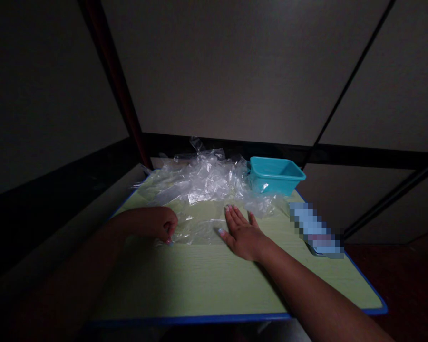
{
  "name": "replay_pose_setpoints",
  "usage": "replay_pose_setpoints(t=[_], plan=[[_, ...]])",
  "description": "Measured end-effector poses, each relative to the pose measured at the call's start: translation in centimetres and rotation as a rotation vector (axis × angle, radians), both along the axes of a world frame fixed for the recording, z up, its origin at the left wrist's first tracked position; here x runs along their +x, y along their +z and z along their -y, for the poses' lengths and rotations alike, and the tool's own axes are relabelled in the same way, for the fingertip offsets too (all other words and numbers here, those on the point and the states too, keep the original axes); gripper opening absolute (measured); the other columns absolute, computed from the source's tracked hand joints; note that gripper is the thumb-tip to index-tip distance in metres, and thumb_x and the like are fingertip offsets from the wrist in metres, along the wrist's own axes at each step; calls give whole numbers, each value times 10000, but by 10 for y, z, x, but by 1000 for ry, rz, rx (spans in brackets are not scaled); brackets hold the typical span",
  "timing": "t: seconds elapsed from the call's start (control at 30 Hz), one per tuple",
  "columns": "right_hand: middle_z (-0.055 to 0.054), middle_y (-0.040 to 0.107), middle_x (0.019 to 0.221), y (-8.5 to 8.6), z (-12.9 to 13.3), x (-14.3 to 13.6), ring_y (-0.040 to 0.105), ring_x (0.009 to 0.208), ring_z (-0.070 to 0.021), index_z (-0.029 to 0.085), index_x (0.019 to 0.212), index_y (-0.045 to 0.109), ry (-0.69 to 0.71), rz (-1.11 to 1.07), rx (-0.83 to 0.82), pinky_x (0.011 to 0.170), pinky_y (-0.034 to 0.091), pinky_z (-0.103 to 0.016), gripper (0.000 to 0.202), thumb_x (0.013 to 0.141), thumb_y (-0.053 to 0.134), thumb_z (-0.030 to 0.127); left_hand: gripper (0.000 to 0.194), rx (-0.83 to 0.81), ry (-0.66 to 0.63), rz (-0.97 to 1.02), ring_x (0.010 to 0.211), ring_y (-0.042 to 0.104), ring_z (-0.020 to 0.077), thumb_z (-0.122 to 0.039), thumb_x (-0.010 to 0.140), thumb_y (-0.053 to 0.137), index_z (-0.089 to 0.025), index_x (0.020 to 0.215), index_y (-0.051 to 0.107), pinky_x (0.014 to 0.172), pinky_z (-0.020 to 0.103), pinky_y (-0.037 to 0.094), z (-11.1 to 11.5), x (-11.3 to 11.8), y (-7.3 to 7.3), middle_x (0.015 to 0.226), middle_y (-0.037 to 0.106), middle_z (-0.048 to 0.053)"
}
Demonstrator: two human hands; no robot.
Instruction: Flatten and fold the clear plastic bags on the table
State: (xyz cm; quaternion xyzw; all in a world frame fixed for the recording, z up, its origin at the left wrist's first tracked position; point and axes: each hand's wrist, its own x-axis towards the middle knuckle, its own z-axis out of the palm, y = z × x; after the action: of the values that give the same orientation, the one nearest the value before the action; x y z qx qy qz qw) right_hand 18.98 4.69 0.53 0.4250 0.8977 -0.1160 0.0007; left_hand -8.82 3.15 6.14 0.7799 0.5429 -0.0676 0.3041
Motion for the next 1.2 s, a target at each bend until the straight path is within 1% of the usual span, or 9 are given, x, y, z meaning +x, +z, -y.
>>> replay_pose_setpoints(t=[0.13, 0.27, 0.37, 0.5, 0.6, 0.87, 0.97, 1.1, 1.2], plan=[[-83, -7, 1504, 0, -1, 0, -28, 1383, -246, 142, 1452, -24, 6, 2, -9, 1081, 16, -544, 702, 913, 116, 570, 86, -23, 19, -6, 585, 520, 137, -234, 578, 653, -174, 611, 602, 507, 224, 326, 1, -2, 2, 601, 582, -31], [-81, -25, 1500, 2, -1, 0, -45, 1382, -234, 127, 1451, -21, 3, 15, -32, 1085, -1, -530, 713, 910, 108, 573, 154, 18, 36, -80, 607, 518, 135, -218, 542, 681, -184, 665, 594, 507, 210, 322, 5, -3, 4, 648, 590, -39], [-78, -37, 1499, 3, -1, 0, -56, 1381, -231, 120, 1451, -20, 4, 21, -41, 1085, -7, -528, 723, 907, 104, 579, 148, 27, 35, -130, 622, 514, 138, -193, 554, 668, -180, 656, 561, 497, 208, 302, 7, -2, 6, 659, 574, -38], [-72, -39, 1499, 5, 0, 0, -54, 1383, -229, 108, 1450, -15, 1, 25, -51, 1083, -2, -535, 729, 905, 102, 578, 125, 114, -9, -65, 632, 492, 128, -109, 575, 576, -177, 622, 481, 501, 207, 279, 7, -2, 9, 640, 518, -48], [-72, -31, 1499, 6, 0, -1, -49, 1384, -231, 101, 1449, -5, -4, 21, -55, 1082, 7, -544, 725, 908, 108, 570, 122, 133, -51, 7, 620, 475, 120, -77, 579, 508, -179, 625, 461, 504, 206, 282, 5, -4, 10, 629, 490, -52], [-71, -37, 1501, 5, -1, -1, -57, 1382, -224, 118, 1450, -21, -4, 32, -49, 1085, -12, -522, 715, 909, 107, 567, 173, 159, -126, -117, 659, 530, 144, -45, 557, 434, -170, 628, 530, 570, 224, 357, 5, -9, 2, 690, 573, -13], [-70, -34, 1502, 5, 0, 0, -53, 1381, -227, 133, 1452, -25, -5, 25, -46, 1086, -11, -520, 709, 909, 109, 569, 205, 177, -91, -130, 690, 550, 154, -59, 595, 430, -163, 700, 573, 586, 231, 375, 8, -9, 6, 752, 600, 11], [-60, -33, 1502, 6, 1, 0, -50, 1382, -229, 149, 1452, -32, -5, 22, -45, 1084, -9, -526, 710, 906, 116, 578, 272, 253, -55, -93, 834, 558, 165, -63, 692, 389, -149, 834, 604, 727, 252, 406, 8, -5, 11, 913, 608, 51], [-55, -46, 1500, 6, 1, -1, -57, 1382, -222, 140, 1450, -37, -11, 37, -42, 1083, -11, -528, 709, 908, 126, 567, 258, 292, -20, -54, 816, 555, 165, -202, 837, 349, -143, 843, 599, 732, 257, 415, 6, 4, 10, 892, 604, 56]])
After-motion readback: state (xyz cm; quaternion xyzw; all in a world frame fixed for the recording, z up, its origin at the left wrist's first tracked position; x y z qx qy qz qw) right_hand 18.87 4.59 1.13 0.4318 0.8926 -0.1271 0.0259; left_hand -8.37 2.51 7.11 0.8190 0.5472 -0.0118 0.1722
